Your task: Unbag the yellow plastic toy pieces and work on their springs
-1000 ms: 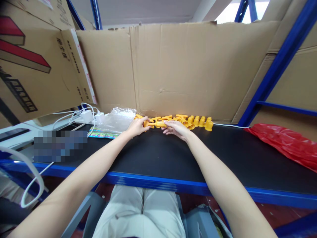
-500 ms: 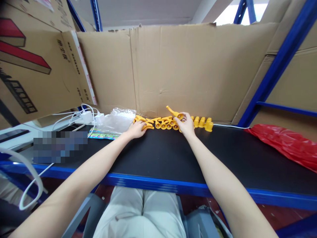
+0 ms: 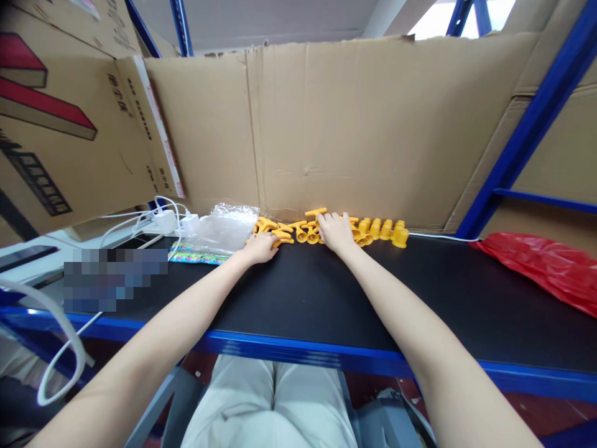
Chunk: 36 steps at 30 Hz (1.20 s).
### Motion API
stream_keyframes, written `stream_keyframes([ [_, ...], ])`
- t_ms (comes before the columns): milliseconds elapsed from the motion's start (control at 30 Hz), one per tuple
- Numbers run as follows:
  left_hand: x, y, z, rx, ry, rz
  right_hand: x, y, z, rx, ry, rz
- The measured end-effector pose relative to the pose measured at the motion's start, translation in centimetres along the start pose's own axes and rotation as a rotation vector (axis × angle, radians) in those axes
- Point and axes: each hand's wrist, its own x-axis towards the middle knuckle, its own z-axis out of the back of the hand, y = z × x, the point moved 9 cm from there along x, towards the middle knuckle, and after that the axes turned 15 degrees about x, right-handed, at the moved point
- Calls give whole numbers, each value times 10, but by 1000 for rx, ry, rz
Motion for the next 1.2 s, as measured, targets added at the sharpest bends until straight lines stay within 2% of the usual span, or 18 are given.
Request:
stream_keyframes([
  [167, 1, 0, -4, -14, 6, -3, 0, -1, -16, -44, 107, -64],
  [367, 4, 3, -5, -27, -39, 54, 6, -9, -26, 22, 225, -196],
  [500, 8, 9, -8, -85, -42, 130, 12, -26, -28, 200, 331, -273],
  [567, 10, 12, -9, -115, -49, 160, 16, -39, -22, 344, 333, -287],
  [633, 12, 14, -11, -124, -54, 187, 20, -61, -10, 434, 248, -323],
  [733, 14, 17, -15, -116, -49, 218, 13, -106, 12, 450, 47, -446],
  [800, 14, 17, -17, -126, -49, 220, -3, -134, 25, 421, -109, -543],
  [900, 13, 18, -14, -144, -82, 218, -41, -171, 34, 379, -305, -714],
  [1067, 7, 22, 8, -192, -217, 225, -113, -214, 19, 389, -492, -1044],
  [1200, 4, 32, 19, -264, -259, 276, -133, -232, -3, 408, -458, -1080],
])
